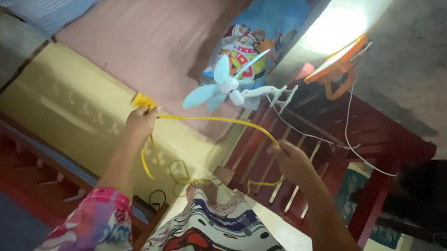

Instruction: Cleaning the filter and reassembling a handheld vacuum cleaner, followed by organizing electrical cords.

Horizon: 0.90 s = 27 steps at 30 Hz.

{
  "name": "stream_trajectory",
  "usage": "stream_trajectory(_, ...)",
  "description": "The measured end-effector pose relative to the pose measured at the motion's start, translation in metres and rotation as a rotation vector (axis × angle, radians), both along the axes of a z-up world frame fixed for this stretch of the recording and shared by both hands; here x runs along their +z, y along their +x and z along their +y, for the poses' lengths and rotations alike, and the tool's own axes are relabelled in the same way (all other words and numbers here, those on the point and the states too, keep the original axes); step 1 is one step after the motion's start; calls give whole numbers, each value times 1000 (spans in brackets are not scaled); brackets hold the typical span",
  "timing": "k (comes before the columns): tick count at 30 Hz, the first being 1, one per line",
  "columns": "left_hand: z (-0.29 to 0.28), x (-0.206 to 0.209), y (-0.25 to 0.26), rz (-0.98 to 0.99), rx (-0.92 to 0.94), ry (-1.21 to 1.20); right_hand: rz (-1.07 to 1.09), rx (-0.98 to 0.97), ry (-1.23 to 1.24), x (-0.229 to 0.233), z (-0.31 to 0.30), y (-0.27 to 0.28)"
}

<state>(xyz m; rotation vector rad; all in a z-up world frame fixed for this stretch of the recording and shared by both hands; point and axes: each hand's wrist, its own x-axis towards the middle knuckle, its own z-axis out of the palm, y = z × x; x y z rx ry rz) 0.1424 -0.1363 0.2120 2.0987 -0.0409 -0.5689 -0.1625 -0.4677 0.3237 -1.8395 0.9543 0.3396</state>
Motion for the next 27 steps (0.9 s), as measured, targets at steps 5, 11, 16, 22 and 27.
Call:
stream_trajectory(5, 48, -104, 5, 45, 58, 278, -389, 260, -198, 47, 57, 52)
stream_trajectory(11, 81, -111, -24, 31, 349, 36, -410, 512, -68, 48, 130, 115)
stream_trajectory(16, 36, 62, -97, -536, -40, -109, -331, 663, -33, 66, 165, 141)
stream_trajectory(22, 38, 149, -95, -438, -275, 19, -409, 769, -11, 87, 148, 134)
stream_trajectory(27, 73, 150, -31, -758, -270, 264, -280, 548, 340, 11, 102, 107)
